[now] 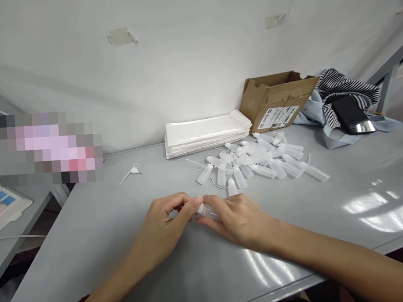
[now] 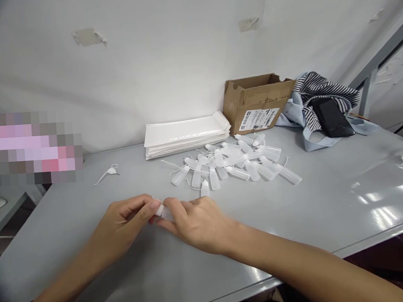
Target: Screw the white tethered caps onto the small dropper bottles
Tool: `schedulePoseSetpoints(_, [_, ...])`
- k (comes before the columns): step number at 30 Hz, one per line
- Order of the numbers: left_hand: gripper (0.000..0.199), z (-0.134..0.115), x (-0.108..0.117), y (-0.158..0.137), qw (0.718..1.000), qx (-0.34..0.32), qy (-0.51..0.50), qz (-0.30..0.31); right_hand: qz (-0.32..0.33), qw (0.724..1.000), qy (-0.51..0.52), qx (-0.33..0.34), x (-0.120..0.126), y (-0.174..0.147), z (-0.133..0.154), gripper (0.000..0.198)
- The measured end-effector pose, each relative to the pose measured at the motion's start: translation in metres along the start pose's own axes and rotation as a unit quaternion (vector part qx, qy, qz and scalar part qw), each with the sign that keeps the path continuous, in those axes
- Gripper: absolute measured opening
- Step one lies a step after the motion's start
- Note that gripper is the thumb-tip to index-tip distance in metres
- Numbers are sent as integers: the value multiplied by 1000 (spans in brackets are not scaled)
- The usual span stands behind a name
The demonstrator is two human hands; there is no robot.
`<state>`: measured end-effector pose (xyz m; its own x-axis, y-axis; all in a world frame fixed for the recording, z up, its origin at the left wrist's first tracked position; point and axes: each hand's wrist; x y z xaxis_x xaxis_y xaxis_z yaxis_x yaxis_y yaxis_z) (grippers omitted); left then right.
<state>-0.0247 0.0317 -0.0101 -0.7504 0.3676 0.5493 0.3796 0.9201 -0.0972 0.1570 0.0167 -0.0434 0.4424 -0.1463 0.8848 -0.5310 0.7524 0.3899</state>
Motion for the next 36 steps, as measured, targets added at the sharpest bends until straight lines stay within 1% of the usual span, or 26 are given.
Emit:
schedulePoseSetpoints(3, [28, -3, 7, -2, 999, -39, -7, 13, -3, 1000, -3, 1, 2, 0, -1, 42])
schedulePoseSetpoints(5, [24, -3, 9, -2, 998, -57, -9, 33, -17, 1000, -15, 13, 2, 0, -1, 40])
schedulePoseSetpoints(7, [29, -2, 8, -3, 998, -55, 1, 41, -36, 998, -26, 33, 1, -1, 1, 37])
schedulePoseSetpoints(10, [44, -1, 5, -2, 997, -50, 34, 38, -83, 994, -39, 59, -1, -1, 3, 33])
schedulePoseSetpoints(12, [45, -1, 5, -1, 997, -55, 54, 30, -95, 993, -46, 61, -2, -1, 3, 35])
schedulePoseSetpoints(15, [33, -2, 9, -1, 996, -66, 58, 32, -74, 995, -47, 47, -3, -1, 1, 38])
schedulePoseSetpoints(17, [25, -3, 12, -2, 995, -71, 55, 44, -67, 996, -40, 42, -2, -2, 0, 37])
schedulePoseSetpoints(19, [23, -4, 14, -4, 995, -65, 52, 55, -70, 996, -39, 44, -2, -2, 0, 34])
schedulePoseSetpoints(21, [29, -3, 12, -4, 995, -53, 47, 64, -71, 995, -45, 48, -1, -3, 1, 34])
schedulePoseSetpoints(24, [43, 1, 8, -4, 997, -26, 37, 63, -71, 995, -50, 55, -1, -2, 3, 35])
schedulePoseSetpoints(30, [52, 0, 6, -3, 999, 16, 35, 32, -78, 995, -32, 44, 1, 0, 3, 38])
schedulePoseSetpoints(32, [47, -2, 8, -4, 999, 15, 14, 38, -70, 997, -19, 34, 2, 1, 2, 39])
schedulePoseSetpoints(34, [36, -4, 9, -6, 998, 10, -17, 66, -63, 998, -3, 28, 3, 1, 2, 37])
schedulePoseSetpoints(36, [29, -5, 9, -7, 995, 7, -34, 89, -59, 998, 7, 24, 4, 0, 2, 38])
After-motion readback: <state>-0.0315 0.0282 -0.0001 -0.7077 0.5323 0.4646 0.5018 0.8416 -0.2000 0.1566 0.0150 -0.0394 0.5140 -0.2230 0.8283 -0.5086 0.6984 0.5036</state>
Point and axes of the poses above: each hand's wrist, its own y-axis towards the middle knuckle, its own x-axis out of the back of the hand, z = x × y, and after that the axes turned 3 degrees about -x, right-handed
